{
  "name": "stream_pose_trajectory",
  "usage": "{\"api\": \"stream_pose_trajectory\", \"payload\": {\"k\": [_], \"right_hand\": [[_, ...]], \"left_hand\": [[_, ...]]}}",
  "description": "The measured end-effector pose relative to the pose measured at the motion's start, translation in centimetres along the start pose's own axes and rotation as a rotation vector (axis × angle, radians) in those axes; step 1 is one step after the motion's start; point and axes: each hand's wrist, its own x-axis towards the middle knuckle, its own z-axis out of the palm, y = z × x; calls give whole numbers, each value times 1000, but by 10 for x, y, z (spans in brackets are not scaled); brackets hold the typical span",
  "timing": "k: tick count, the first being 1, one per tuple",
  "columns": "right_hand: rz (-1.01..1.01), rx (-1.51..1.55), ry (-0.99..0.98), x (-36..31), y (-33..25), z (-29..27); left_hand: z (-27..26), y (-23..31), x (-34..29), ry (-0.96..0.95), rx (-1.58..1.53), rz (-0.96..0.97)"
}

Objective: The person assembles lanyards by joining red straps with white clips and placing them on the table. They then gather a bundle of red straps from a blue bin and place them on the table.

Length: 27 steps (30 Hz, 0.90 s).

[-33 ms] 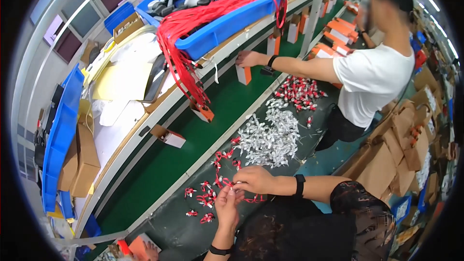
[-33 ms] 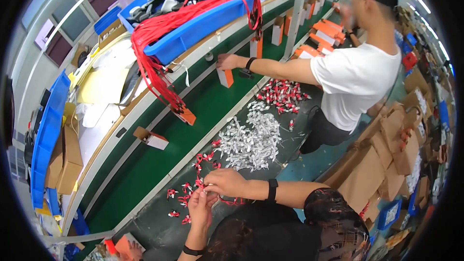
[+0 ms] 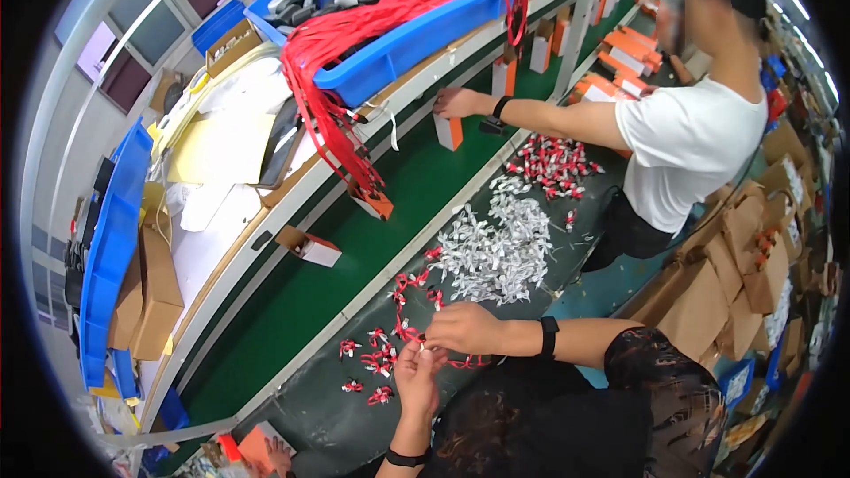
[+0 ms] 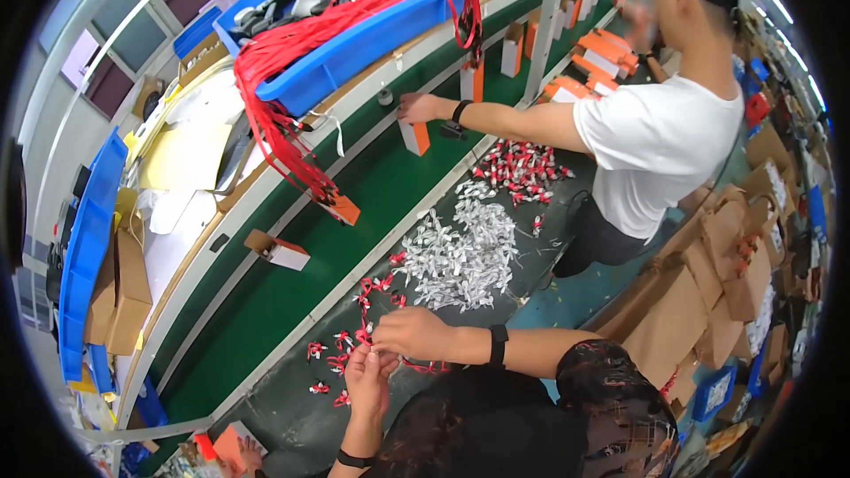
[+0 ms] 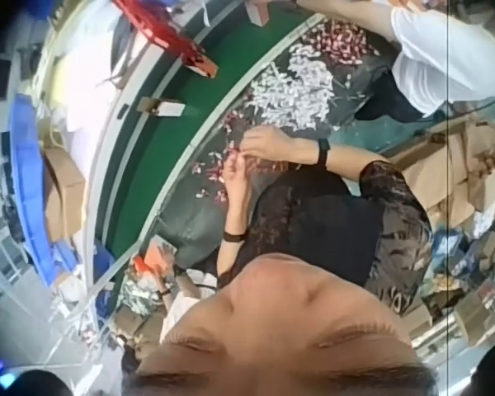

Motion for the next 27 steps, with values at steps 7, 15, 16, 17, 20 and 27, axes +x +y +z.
{"api": "stream_pose_trajectory", "payload": {"k": [7,15,16,17,20,27], "right_hand": [[-101,193,-38,2,21,0],[-29,200,-234,-17,54,-12],[-7,241,-317,-17,56,-16],[-1,218,-305,-16,60,-21],[226,343,-474,-3,70,-35],[635,-173,204,43,264,-127]], "left_hand": [[29,-14,0,292,-281,-19],[54,-35,15,381,-381,-146],[55,-38,13,362,-351,-142],[58,-36,15,336,-346,-145],[54,-36,18,342,-43,-232],[25,-53,19,231,228,-116]]}}
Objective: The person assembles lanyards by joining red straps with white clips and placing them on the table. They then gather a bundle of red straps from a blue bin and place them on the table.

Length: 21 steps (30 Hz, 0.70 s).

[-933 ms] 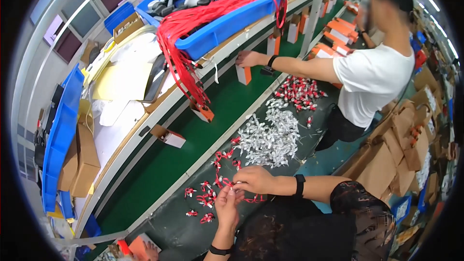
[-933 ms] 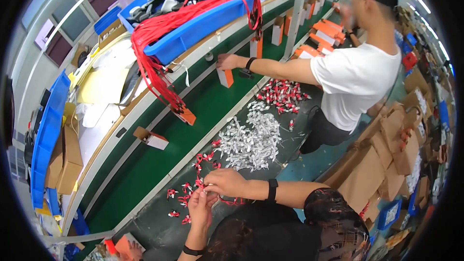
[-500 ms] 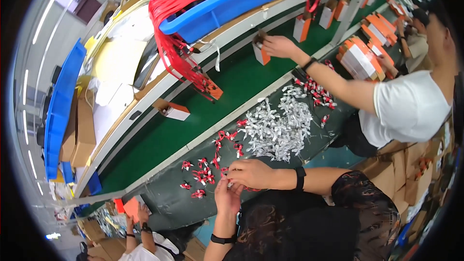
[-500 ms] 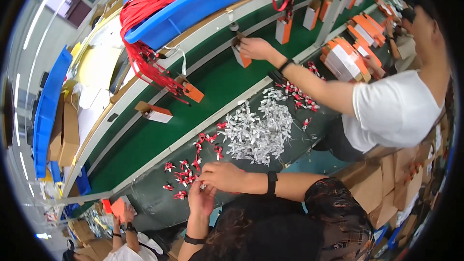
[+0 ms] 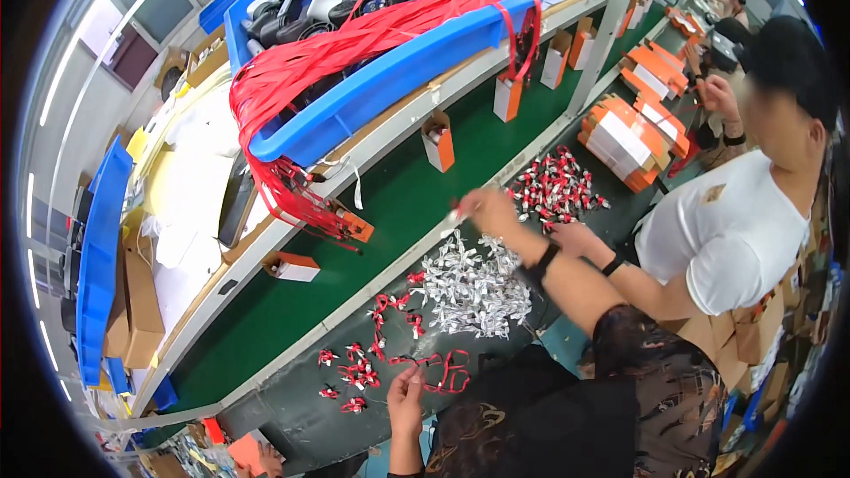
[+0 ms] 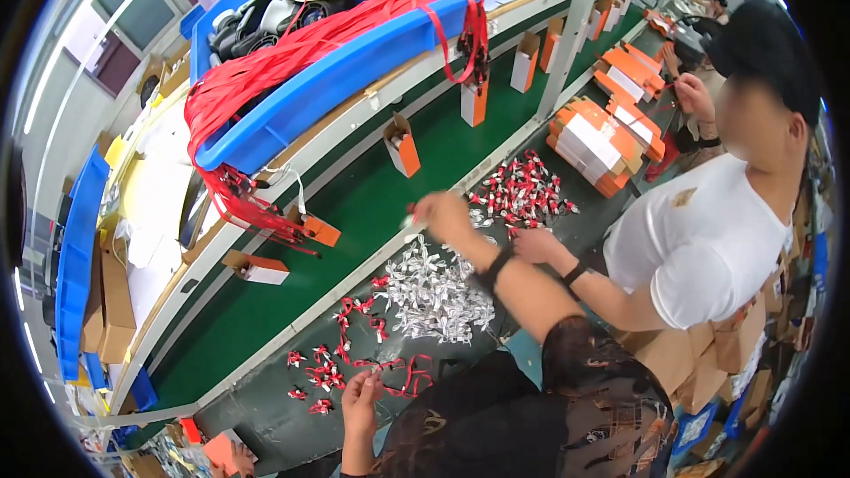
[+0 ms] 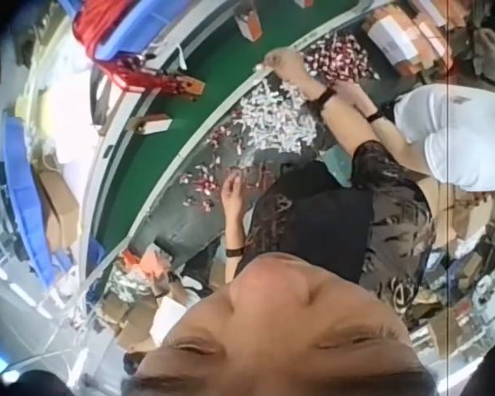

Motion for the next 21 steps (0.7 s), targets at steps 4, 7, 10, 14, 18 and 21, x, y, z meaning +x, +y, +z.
{"api": "stream_pose_trajectory", "payload": {"k": [4,7,10,14,18,21], "right_hand": [[-3,-122,383,116,72,-32],[43,-728,626,203,115,-62],[284,-874,425,255,142,-92],[395,-925,226,273,167,-108],[379,-947,144,275,185,-100],[310,-975,66,272,198,-91]], "left_hand": [[-23,-28,-2,104,-32,9],[-46,-44,-16,223,-8,-76],[-73,-62,-36,327,110,-167],[-90,-71,-51,436,76,-295],[-86,-54,-56,416,137,-364],[-83,-50,-47,434,70,-247]]}}
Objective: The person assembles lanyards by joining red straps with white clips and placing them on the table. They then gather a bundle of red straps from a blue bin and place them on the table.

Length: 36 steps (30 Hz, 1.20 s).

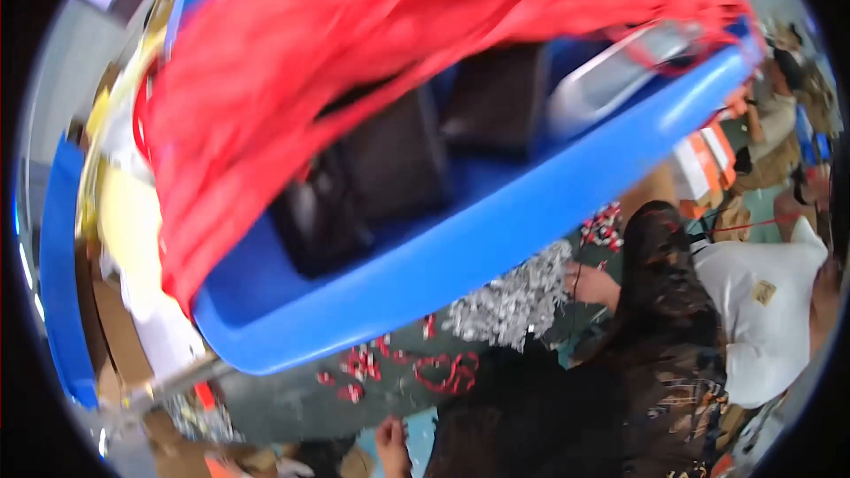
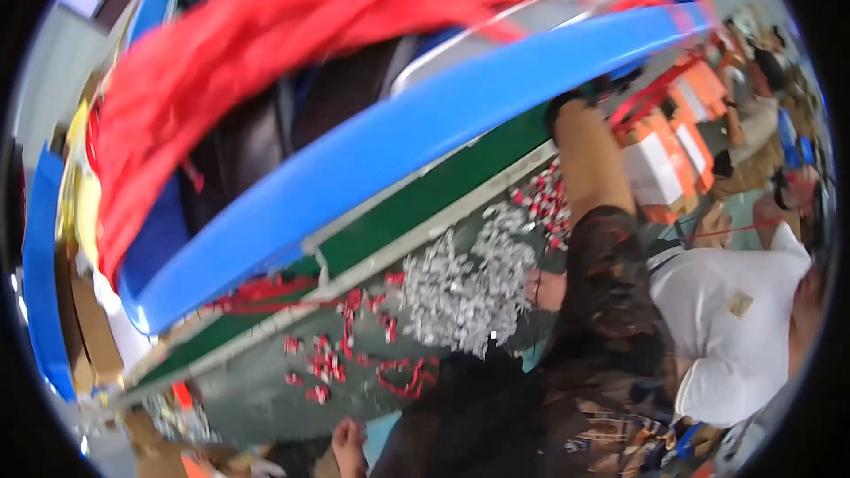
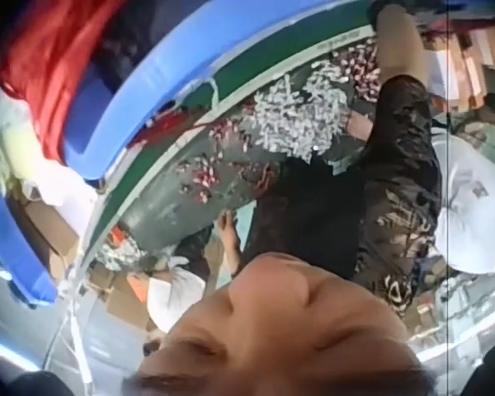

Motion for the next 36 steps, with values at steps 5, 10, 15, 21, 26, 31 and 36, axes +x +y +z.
{"api": "stream_pose_trajectory", "payload": {"k": [5,10,15,21,26,31,36], "right_hand": [[-194,-68,11,-10,-4,0],[-305,-114,104,-2,-20,-9],[-242,365,265,-127,-80,-74],[-377,840,-711,-447,-162,-104],[-963,477,-897,-631,-207,-42],[-1108,192,-595,-673,-198,1],[-740,803,-912,-661,-189,-35]], "left_hand": [[19,36,-7,-7,94,132],[-4,0,-9,-22,41,102],[-8,-49,8,-61,-17,54],[-28,-88,32,-276,89,156],[-72,-95,49,-269,253,332],[-116,-101,58,-183,302,402],[-128,-111,68,-288,199,414]]}}
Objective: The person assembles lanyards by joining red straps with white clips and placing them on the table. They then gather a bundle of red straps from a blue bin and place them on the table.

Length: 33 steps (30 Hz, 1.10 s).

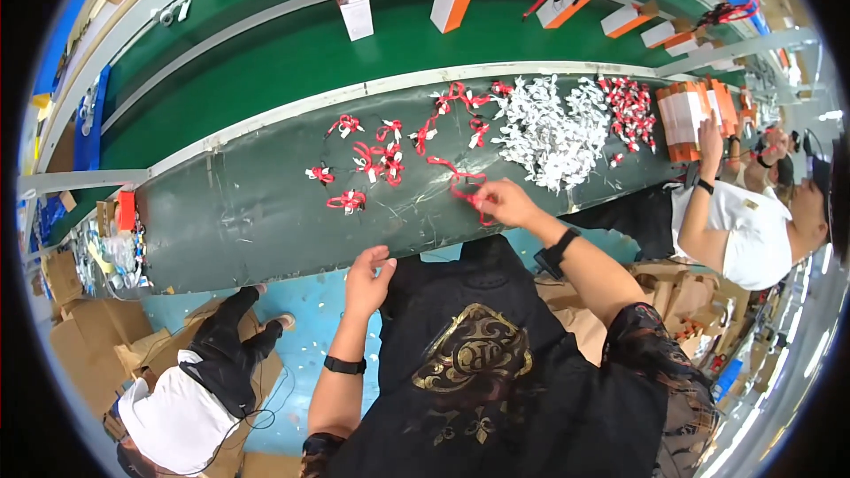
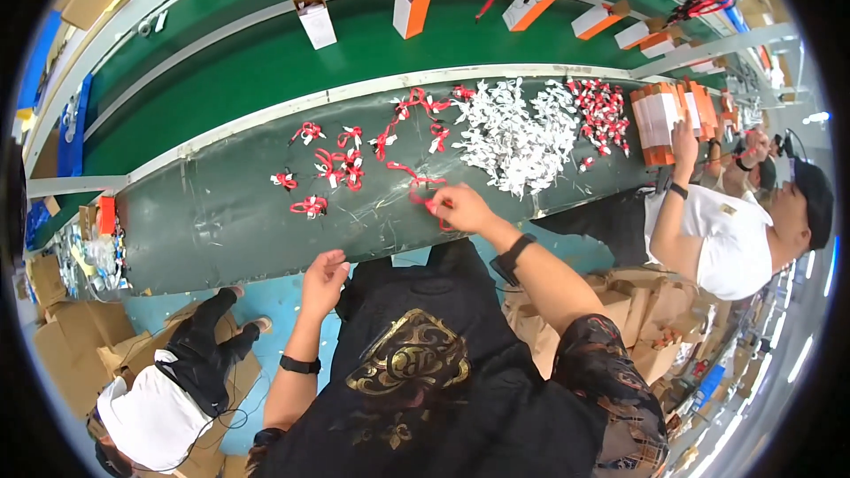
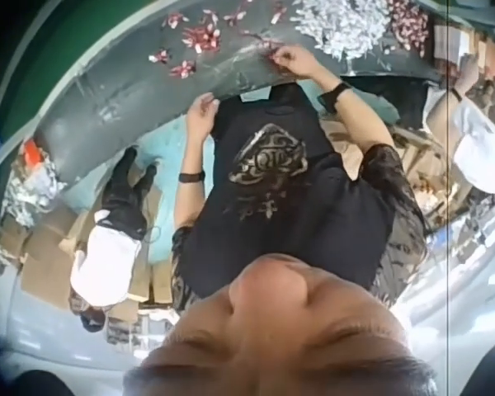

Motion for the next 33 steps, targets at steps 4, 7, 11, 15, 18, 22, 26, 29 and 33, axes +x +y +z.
{"api": "stream_pose_trajectory", "payload": {"k": [4,7,11,15,18,22,26,29,33], "right_hand": [[68,800,0,-27,-78,-51],[20,855,3,-51,-135,-82],[-70,881,-62,-75,-187,-107],[-246,772,-142,-79,-194,-129],[-316,606,16,-77,-172,-150],[-242,450,95,-77,-145,-170],[-245,570,-92,-74,-116,-175],[-449,729,81,-70,-102,-170],[-501,882,211,-71,-97,-183]], "left_hand": [[19,38,19,-93,-33,160],[36,118,29,-84,144,505],[67,205,35,-210,104,842],[87,223,40,-453,-241,553],[83,252,30,-304,-194,651],[74,297,11,-313,40,583],[90,327,-1,-129,152,536],[88,345,-12,-1,483,570],[78,349,-15,1,788,526]]}}
